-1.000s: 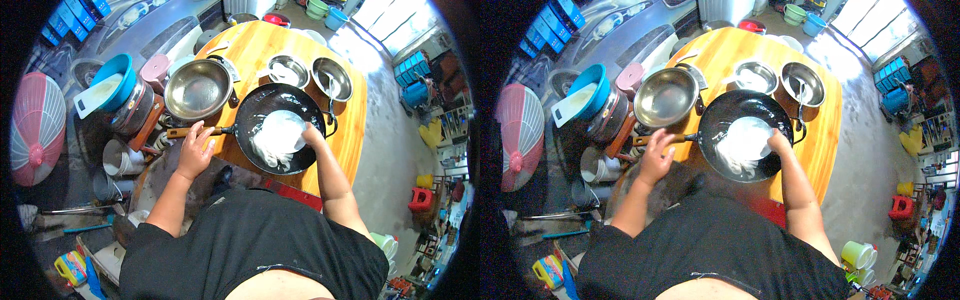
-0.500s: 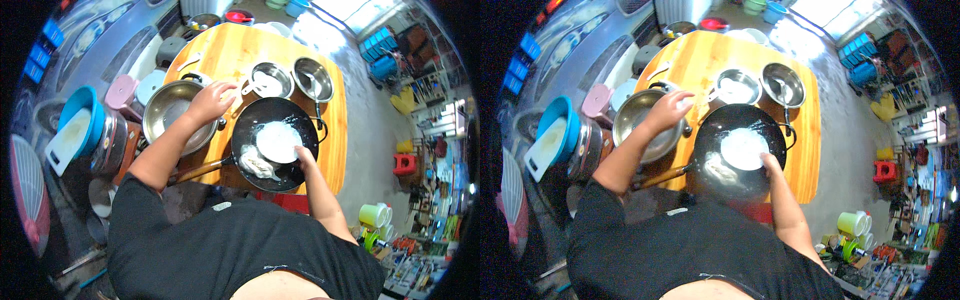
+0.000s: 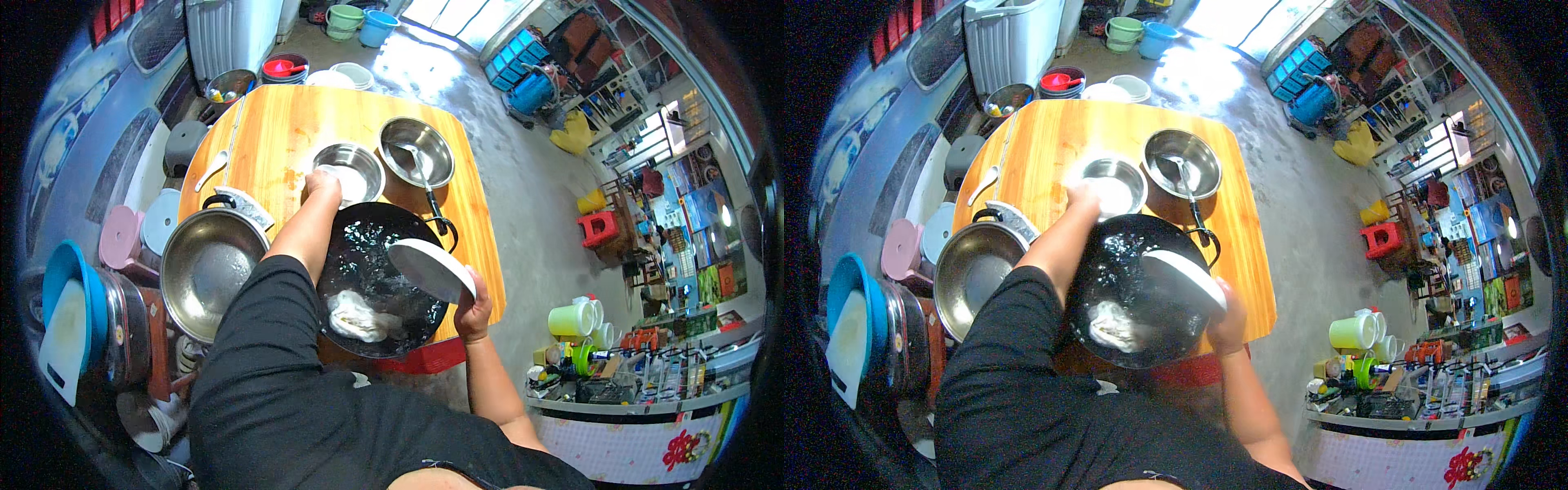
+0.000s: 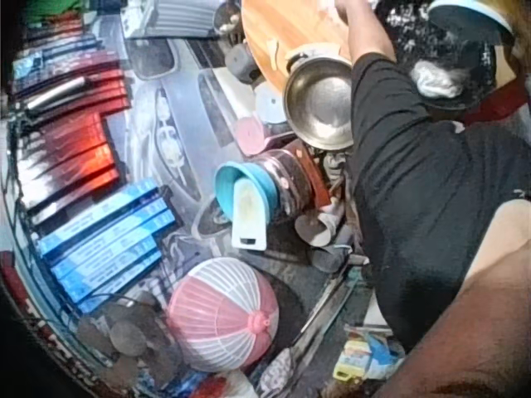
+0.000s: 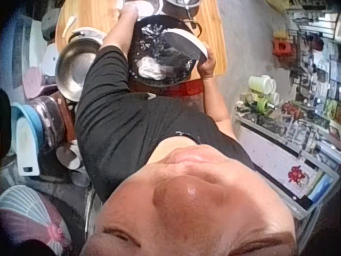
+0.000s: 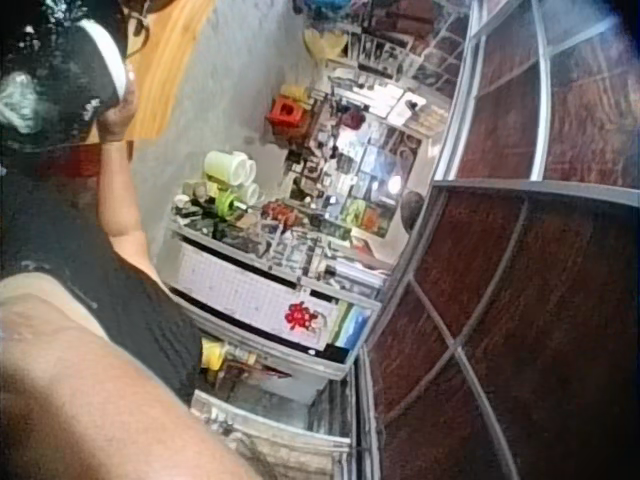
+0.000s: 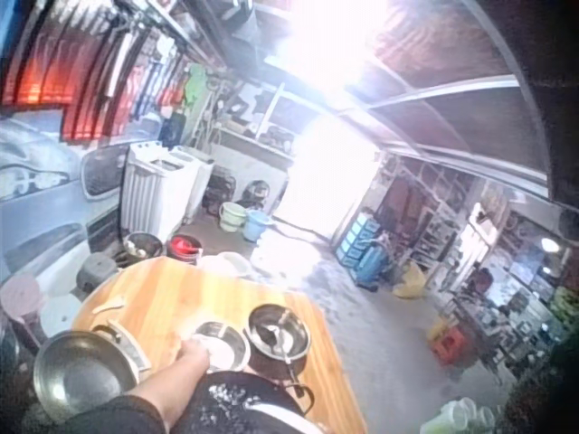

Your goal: The person washes a frying pan under running water, then moves to a table to wipe the pan and several bowls with a cloth. The person places the cleaned items into a red dish rack.

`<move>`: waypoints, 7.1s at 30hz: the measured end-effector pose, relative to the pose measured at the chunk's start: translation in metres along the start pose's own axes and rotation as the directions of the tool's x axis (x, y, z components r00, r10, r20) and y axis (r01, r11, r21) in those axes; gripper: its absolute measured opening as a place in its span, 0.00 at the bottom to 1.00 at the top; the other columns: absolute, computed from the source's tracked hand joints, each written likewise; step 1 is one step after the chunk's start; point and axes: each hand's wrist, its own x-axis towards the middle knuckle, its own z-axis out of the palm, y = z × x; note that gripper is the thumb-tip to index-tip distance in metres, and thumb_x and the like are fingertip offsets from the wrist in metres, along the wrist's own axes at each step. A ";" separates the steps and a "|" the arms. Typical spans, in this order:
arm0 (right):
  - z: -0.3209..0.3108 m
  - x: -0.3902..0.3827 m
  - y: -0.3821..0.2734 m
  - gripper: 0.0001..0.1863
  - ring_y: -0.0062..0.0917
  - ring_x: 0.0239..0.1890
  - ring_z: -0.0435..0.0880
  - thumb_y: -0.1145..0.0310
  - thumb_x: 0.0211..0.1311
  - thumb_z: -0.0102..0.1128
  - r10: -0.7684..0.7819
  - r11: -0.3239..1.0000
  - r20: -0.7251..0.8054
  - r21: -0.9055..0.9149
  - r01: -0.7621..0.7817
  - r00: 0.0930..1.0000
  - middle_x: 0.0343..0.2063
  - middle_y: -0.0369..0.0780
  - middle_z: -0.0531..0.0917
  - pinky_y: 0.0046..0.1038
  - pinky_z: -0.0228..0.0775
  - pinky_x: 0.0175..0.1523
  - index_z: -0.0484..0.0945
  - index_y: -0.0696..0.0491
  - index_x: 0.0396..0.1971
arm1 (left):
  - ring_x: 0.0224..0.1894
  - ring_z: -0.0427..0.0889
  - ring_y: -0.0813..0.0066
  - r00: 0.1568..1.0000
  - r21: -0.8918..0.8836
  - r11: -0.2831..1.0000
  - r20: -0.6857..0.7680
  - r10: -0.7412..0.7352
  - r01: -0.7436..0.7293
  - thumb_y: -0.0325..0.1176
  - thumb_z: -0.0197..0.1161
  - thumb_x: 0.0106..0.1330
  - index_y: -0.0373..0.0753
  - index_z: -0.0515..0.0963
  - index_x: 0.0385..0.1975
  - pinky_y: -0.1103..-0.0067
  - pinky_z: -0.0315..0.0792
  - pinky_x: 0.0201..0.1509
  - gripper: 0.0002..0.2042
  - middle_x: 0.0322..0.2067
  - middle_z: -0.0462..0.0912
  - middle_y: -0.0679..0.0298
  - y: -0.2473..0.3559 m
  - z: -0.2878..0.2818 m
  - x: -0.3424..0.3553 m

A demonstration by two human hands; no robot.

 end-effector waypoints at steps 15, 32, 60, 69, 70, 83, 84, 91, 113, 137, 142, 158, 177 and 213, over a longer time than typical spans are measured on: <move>-0.112 -0.118 0.043 0.17 0.28 0.50 0.73 0.74 0.67 0.47 0.485 0.873 -0.340 0.241 -0.425 0.806 0.48 0.43 0.77 0.28 0.61 0.59 0.69 0.64 0.53 | 0.36 0.84 0.57 0.554 0.469 0.332 0.491 0.672 -0.818 0.34 0.52 0.60 0.38 0.76 0.38 0.62 0.76 0.39 0.11 0.31 0.83 0.52 -0.025 -0.006 -0.182; -0.223 -0.244 0.067 0.19 0.24 0.50 0.74 0.63 0.69 0.52 0.786 0.600 -0.451 0.721 -0.346 0.423 0.50 0.41 0.76 0.28 0.64 0.57 0.70 0.62 0.51 | 0.22 0.75 0.74 0.669 -0.163 0.964 0.695 0.264 -0.211 0.37 0.58 0.59 0.41 0.78 0.29 0.77 0.66 0.24 0.07 0.23 0.80 0.65 -0.023 0.055 -0.201; -0.195 -0.386 -0.052 0.27 0.38 0.53 0.77 0.57 0.64 0.50 0.969 0.177 -0.156 0.980 0.095 -0.189 0.50 0.48 0.77 0.48 0.71 0.55 0.65 0.58 0.58 | 0.25 0.72 0.80 0.388 -0.587 0.748 0.640 0.663 -0.311 0.42 0.59 0.66 0.39 0.73 0.36 0.80 0.66 0.26 0.12 0.22 0.73 0.66 0.068 0.128 -0.355; -0.180 -0.544 -0.172 0.23 0.41 0.55 0.75 0.61 0.65 0.45 0.779 0.442 -0.163 0.828 0.346 -0.606 0.55 0.44 0.72 0.58 0.67 0.54 0.60 0.48 0.59 | 0.18 0.67 0.82 -0.061 -0.556 0.637 0.777 0.627 -0.533 0.40 0.52 0.70 0.40 0.74 0.41 0.85 0.58 0.23 0.11 0.16 0.73 0.68 0.047 0.174 -0.436; -0.181 -0.566 -0.183 0.23 0.42 0.55 0.74 0.63 0.65 0.44 0.737 0.504 -0.172 0.784 0.361 -0.654 0.56 0.46 0.72 0.59 0.67 0.53 0.60 0.49 0.60 | 0.18 0.68 0.83 -0.029 -0.525 0.632 0.782 0.623 -0.570 0.39 0.52 0.70 0.40 0.74 0.41 0.85 0.59 0.23 0.10 0.16 0.73 0.68 0.045 0.176 -0.446; -0.240 -0.846 -0.270 0.13 0.32 0.35 0.84 0.70 0.63 0.49 0.407 0.887 -0.372 0.381 0.263 -0.835 0.39 0.43 0.81 0.31 0.84 0.36 0.72 0.57 0.46 | 0.26 0.68 0.86 -0.260 -0.509 0.480 0.830 0.494 -0.715 0.34 0.52 0.71 0.38 0.74 0.44 0.85 0.63 0.29 0.09 0.25 0.73 0.75 -0.036 0.198 -0.695; -0.250 -0.865 -0.266 0.15 0.33 0.34 0.84 0.65 0.64 0.48 0.456 0.860 -0.305 0.392 0.326 -0.836 0.40 0.43 0.81 0.34 0.83 0.36 0.71 0.54 0.48 | 0.25 0.68 0.86 -0.339 -0.567 0.398 0.790 0.511 -0.721 0.34 0.52 0.71 0.38 0.74 0.44 0.85 0.62 0.29 0.09 0.24 0.72 0.74 -0.045 0.196 -0.710; -0.267 -0.914 -0.225 0.22 0.35 0.35 0.83 0.57 0.66 0.51 0.403 0.799 -0.231 0.561 0.217 -0.886 0.43 0.45 0.79 0.35 0.81 0.42 0.66 0.56 0.52 | 0.25 0.71 0.80 -0.387 -0.461 0.325 0.882 0.269 -0.826 0.34 0.51 0.69 0.37 0.73 0.38 0.82 0.65 0.30 0.08 0.24 0.74 0.68 -0.084 0.203 -0.777; -0.166 -0.833 -0.355 0.17 0.24 0.35 0.80 0.56 0.66 0.52 0.560 0.606 -0.310 0.785 0.125 -0.768 0.36 0.37 0.80 0.28 0.75 0.40 0.73 0.51 0.48 | 0.40 0.83 0.65 -0.637 -0.470 -0.787 0.476 -0.607 0.399 0.38 0.56 0.61 0.41 0.83 0.27 0.61 0.62 0.57 0.11 0.31 0.84 0.60 -0.289 0.528 -0.973; -0.240 -0.669 -0.187 0.15 0.20 0.31 0.78 0.63 0.69 0.47 0.962 0.250 -0.273 0.838 -0.485 0.024 0.32 0.38 0.79 0.21 0.71 0.35 0.72 0.55 0.48 | 0.61 0.66 0.50 -0.200 0.041 -0.233 0.387 0.900 -0.972 0.44 0.54 0.64 0.42 0.70 0.56 0.60 0.65 0.61 0.22 0.60 0.63 0.52 -0.030 0.189 -0.558; -0.238 -0.539 -0.127 0.14 0.20 0.31 0.79 0.64 0.69 0.47 0.971 0.214 -0.091 0.749 -0.627 0.223 0.35 0.39 0.80 0.21 0.72 0.36 0.72 0.55 0.48 | 0.61 0.66 0.55 0.259 0.439 0.333 -0.221 0.940 -0.834 0.45 0.60 0.56 0.45 0.72 0.54 0.61 0.64 0.60 0.25 0.58 0.69 0.53 -0.020 0.026 -0.355; -0.189 -0.262 -0.086 0.14 0.20 0.35 0.80 0.66 0.69 0.49 0.914 0.321 0.096 0.424 -0.847 0.394 0.38 0.38 0.80 0.21 0.72 0.40 0.73 0.57 0.49 | 0.20 0.70 0.80 0.914 -0.572 0.820 0.347 0.211 0.028 0.54 0.57 0.60 0.44 0.75 0.36 0.73 0.66 0.22 0.19 0.26 0.77 0.68 -0.071 -0.034 -0.012; -0.157 -0.217 -0.073 0.14 0.20 0.37 0.80 0.68 0.69 0.47 0.903 0.295 0.203 0.346 -0.891 0.378 0.39 0.39 0.80 0.22 0.71 0.42 0.72 0.58 0.49 | 0.11 0.68 0.80 0.915 -0.741 0.561 -0.185 0.359 -0.370 0.28 0.50 0.58 0.37 0.70 0.34 0.84 0.60 0.11 0.06 0.18 0.75 0.64 -0.023 -0.096 -0.020; -0.195 -0.417 -0.100 0.16 0.26 0.44 0.80 0.66 0.64 0.52 0.933 0.335 0.135 0.007 -0.942 0.333 0.43 0.42 0.81 0.26 0.70 0.51 0.75 0.57 0.49 | 0.28 0.75 0.73 0.770 -0.271 0.963 0.616 0.166 0.010 0.45 0.64 0.56 0.42 0.78 0.41 0.74 0.70 0.31 0.17 0.30 0.78 0.65 -0.048 0.071 -0.134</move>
